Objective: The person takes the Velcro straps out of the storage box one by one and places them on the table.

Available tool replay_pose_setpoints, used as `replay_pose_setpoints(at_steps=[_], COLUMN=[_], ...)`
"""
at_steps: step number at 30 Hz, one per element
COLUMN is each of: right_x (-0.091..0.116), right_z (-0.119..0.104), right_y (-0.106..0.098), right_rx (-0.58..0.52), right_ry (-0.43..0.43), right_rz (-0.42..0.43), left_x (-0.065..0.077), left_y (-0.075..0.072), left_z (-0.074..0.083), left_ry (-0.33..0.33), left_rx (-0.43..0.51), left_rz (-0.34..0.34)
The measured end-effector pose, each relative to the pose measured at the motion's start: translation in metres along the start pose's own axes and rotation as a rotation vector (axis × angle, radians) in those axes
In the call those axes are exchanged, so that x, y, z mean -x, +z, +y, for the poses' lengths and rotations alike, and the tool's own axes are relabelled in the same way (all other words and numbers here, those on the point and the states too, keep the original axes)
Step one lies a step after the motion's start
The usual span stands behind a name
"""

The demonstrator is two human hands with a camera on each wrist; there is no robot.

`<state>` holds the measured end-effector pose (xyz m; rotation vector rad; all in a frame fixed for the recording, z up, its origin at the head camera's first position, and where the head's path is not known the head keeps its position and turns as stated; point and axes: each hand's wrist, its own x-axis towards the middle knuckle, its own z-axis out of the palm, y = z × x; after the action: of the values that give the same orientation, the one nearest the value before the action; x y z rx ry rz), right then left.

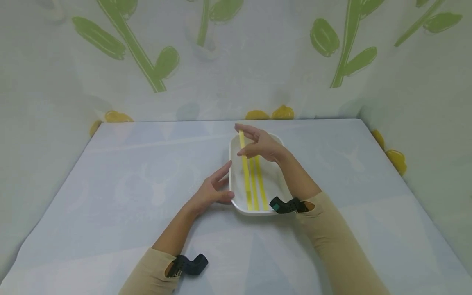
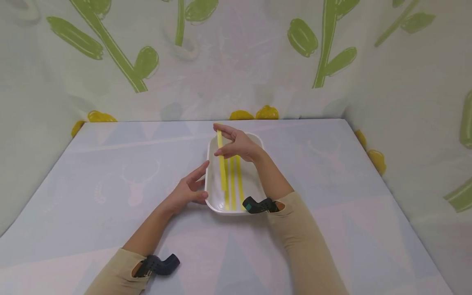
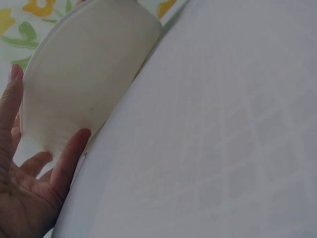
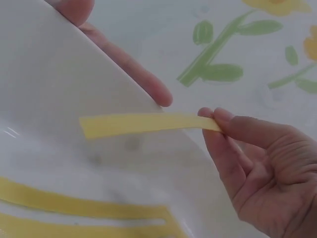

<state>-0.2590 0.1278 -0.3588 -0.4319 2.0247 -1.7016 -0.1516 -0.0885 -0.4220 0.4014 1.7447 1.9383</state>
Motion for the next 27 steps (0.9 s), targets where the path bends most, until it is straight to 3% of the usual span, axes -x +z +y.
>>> replay_pose_setpoints(at_steps=[8, 13, 22, 27], right_x=[0.006, 0.010, 0.015, 0.024], right_z=[-0.002, -0.006, -0.019, -0.027], right_y=[-0.008, -0.014, -0.020, -0.026], right_rx=[-0.086, -0.135, -0.108, -0.106], right_ry=[-0.095, -0.139, -0.162, -0.155], right_rz=[-0.125, -0.123, -0.124, -0.103], left_x=[0.001, 0.000, 0.001, 0.000], left_y=[0.001, -0.002, -0.006, -0.005], left_z=[0.001, 0.000, -0.001, 0.004], left_ry=[0.006, 0.014, 0.013, -0.010], left_rx=[0.014, 0.017, 0.028, 0.032], left_rz=[-0.003, -0.010, -0.027, 0.001])
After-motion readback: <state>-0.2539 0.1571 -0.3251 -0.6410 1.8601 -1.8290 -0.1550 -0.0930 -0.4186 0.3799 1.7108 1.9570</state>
